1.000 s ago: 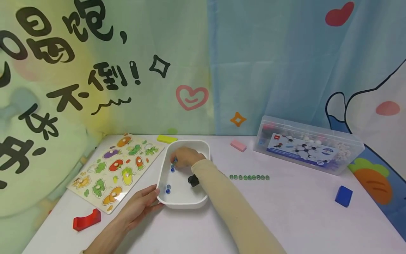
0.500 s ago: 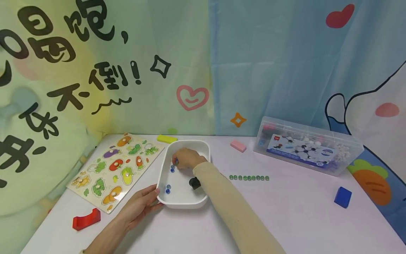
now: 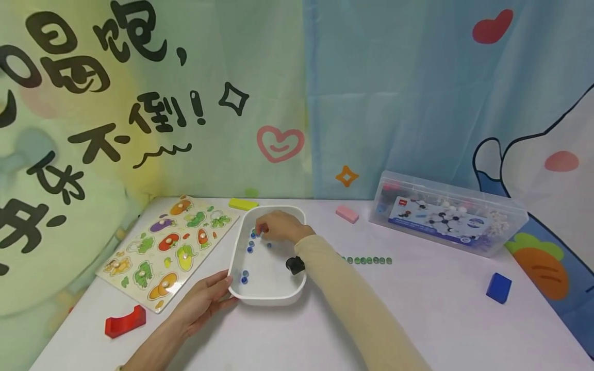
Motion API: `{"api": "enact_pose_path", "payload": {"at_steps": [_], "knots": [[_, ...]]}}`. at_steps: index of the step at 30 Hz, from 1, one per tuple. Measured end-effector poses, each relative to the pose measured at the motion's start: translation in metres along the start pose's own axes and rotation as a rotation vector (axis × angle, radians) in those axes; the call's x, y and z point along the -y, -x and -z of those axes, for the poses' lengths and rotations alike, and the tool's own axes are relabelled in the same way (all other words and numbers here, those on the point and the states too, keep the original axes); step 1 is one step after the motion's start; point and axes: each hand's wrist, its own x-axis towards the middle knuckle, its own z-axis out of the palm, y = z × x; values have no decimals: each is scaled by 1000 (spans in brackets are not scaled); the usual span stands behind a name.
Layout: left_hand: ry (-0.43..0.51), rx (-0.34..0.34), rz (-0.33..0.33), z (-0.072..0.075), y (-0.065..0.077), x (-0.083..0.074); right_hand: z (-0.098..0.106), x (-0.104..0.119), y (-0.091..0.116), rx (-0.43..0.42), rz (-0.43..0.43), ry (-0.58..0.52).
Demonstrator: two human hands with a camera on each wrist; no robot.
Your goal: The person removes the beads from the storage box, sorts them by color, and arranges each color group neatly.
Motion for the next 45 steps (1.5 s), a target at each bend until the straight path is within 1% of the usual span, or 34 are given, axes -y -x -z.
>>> {"api": "enact_pose_path", "payload": {"at_steps": [3,6,8,11,14,17,20,23,25,28,31,35,38,41,45], "knots": [[-7,2,0,0,0,0,12,-3,11,-15,23,-15],[-11,-15,-2,0,0,0,28,-6,23,-30,21,-48],[-14,-21,-6,0,0,0,39,-10,33,-54,36,-57],[-13,-15,-5,0,0,1,57,-18,51,-71,27,-73],[-14,-10,-2,0,1,1,71,-35,73,-92,21,-88],[-17,-13,4,-1,1,1,81,-57,100,-115,-16,-114],[-17,-20,6,-1,-1,1,84,-83,130,-145,-77,-106],[-19,-29,11,-1,-1,1,80,-110,161,-159,-157,-89],[-19,-31,12,-1,-1,0,72,-126,181,-157,-188,-86],[-20,-33,14,0,0,0,58,-147,208,-141,-210,-101],[-20,-38,16,0,0,-1,43,-164,227,-134,-210,-103],[-19,-30,15,0,1,-1,28,-179,242,-135,-223,-105],[-18,-18,20,-1,1,-1,20,-185,249,-125,-252,-108],[-17,-13,24,-3,1,-1,14,-188,253,-121,-256,-108],[-17,-12,20,-4,0,-1,10,-189,255,-144,-240,-108]]}}
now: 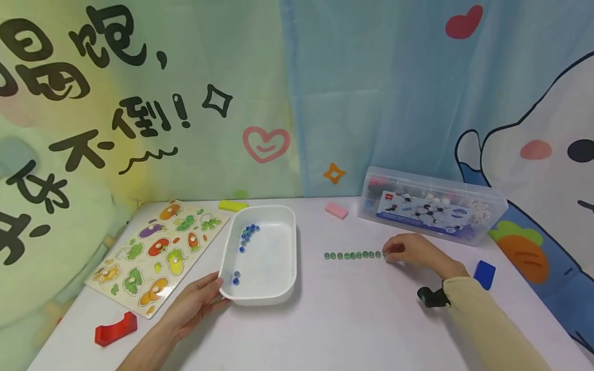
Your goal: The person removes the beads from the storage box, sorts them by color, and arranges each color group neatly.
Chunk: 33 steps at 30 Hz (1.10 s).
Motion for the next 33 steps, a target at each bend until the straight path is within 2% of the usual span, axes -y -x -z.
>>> {"api": "enact_pose_path", "payload": {"at_steps": [5,23,29,33], "knots": [[7,-5,-5,-1,0,1,-3,2,-2,-20,9,-1],[10,-30,-1,-2,1,0,-5,5,-6,-10,-27,-11],[6,-35,4,-2,1,0,2,5,-9,-12,-35,-9],[4,-33,5,-1,1,0,13,17,-18,-28,-23,-16]]}}
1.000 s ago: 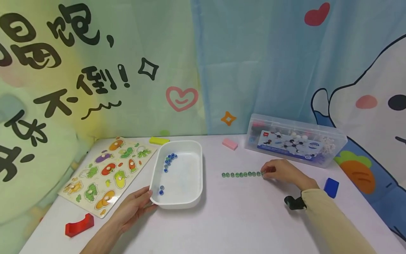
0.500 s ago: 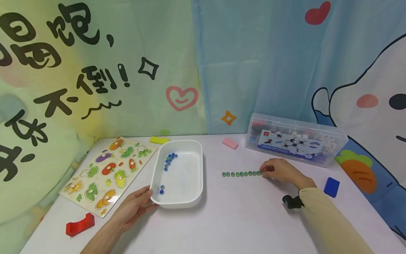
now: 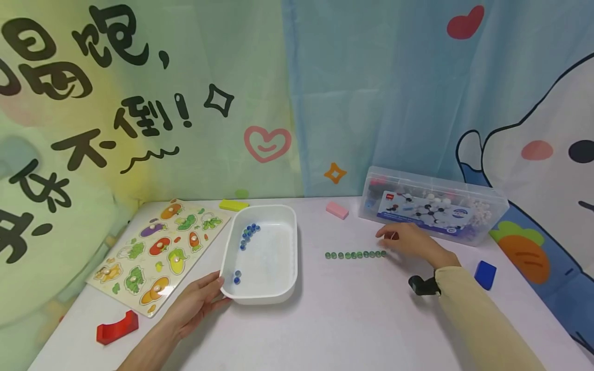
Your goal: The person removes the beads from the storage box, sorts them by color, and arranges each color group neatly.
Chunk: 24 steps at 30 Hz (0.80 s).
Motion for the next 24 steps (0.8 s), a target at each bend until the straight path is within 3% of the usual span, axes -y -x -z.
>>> {"api": "enact_pose_path", "payload": {"at_steps": [5,12,18,24], "knots": [[4,-16,5,4,1,0,9,38,-29,-15,77,8],[19,-23,7,6,0,-1,10,128,-87,23,222,-1],[9,22,-8,7,-1,-2,-14,191,-135,137,298,17],[4,58,-13,6,-2,-1,-46,222,-169,270,300,49]]}}
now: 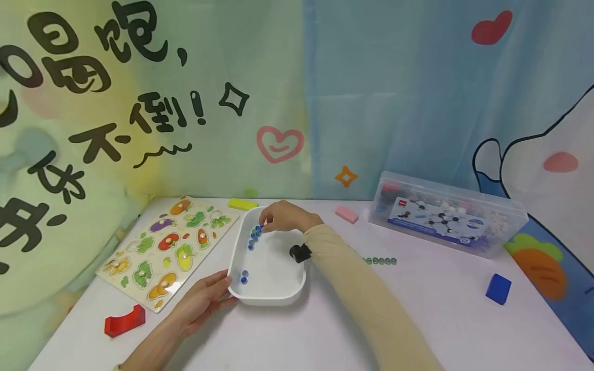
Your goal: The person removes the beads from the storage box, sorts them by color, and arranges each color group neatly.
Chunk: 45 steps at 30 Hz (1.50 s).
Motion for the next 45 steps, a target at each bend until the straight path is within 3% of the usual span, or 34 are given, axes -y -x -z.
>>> {"api": "enact_pose_path", "payload": {"at_steps": [3,9,22,35,40,45], "knots": [[-1,-8,5,0,0,0,-10,1,-15,18,-33,19],[-2,-6,-4,-1,2,1,-30,2,-36,28,-180,13],[-15,5,-4,-2,0,-1,-46,11,-47,-38,-251,91],[-10,-6,-4,-3,0,0,-47,10,-45,-47,-219,134],[-6,-13,6,-2,0,0,-29,9,-36,-36,-138,118],[-7,-20,7,-2,0,-1,-1,13,-14,-27,-39,160]]}}
